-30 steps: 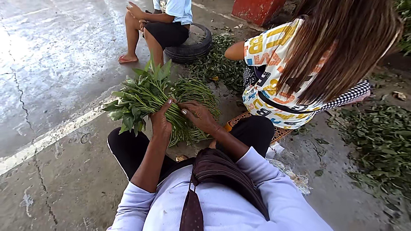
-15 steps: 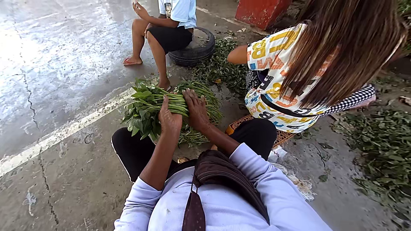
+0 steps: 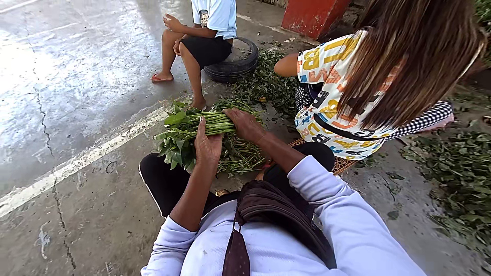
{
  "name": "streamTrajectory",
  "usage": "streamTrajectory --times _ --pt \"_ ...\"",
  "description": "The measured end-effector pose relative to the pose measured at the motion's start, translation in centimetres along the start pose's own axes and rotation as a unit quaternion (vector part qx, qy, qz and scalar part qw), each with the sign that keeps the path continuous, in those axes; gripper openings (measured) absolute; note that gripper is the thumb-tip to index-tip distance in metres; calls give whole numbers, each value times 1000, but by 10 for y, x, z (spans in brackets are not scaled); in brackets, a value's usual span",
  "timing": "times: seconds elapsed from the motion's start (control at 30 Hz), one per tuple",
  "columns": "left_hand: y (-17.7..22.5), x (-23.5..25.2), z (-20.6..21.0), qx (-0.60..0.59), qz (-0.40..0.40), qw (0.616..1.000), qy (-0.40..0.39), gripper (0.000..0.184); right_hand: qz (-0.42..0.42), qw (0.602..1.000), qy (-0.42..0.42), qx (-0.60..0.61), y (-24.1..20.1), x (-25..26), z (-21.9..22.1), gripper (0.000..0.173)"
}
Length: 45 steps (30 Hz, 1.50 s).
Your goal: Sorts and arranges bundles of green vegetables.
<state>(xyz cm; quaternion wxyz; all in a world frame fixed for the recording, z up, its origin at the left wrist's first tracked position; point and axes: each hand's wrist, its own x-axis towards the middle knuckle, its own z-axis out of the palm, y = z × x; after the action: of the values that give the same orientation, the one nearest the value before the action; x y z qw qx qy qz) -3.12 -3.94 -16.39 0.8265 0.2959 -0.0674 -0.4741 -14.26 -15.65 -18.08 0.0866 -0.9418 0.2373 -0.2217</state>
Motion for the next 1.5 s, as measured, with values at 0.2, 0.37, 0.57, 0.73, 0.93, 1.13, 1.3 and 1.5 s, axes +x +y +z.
streamTrajectory --times 0.2,0.37,0.57,0.73,0.93,1.13,1.3,1.5 --pt "2 -17 -95 246 -189 908 -282 67 -36 969 -63 -237 21 59 -66 37" --pt "68 -30 -107 356 -61 855 -373 84 -151 937 -60 -308 -12 81 -94 27" --pt "164 16 -64 416 41 776 -471 112 -429 871 -17 -238 -109 79 -80 21" --pt "203 2 -43 596 -41 684 -419 74 -504 838 -41 -204 -137 70 -79 21" --pt "227 -7 -38 694 20 615 -375 101 -538 822 -22 -187 -151 74 -75 21" --pt "169 -3 -90 318 -102 744 -579 84 -583 792 28 -180 -173 83 -87 24" --pt "201 -31 -93 438 -106 747 -490 81 -585 781 84 -203 -170 95 -89 28" --pt "270 -47 -92 678 -149 614 -377 59 -406 905 106 -68 -179 72 -11 44"
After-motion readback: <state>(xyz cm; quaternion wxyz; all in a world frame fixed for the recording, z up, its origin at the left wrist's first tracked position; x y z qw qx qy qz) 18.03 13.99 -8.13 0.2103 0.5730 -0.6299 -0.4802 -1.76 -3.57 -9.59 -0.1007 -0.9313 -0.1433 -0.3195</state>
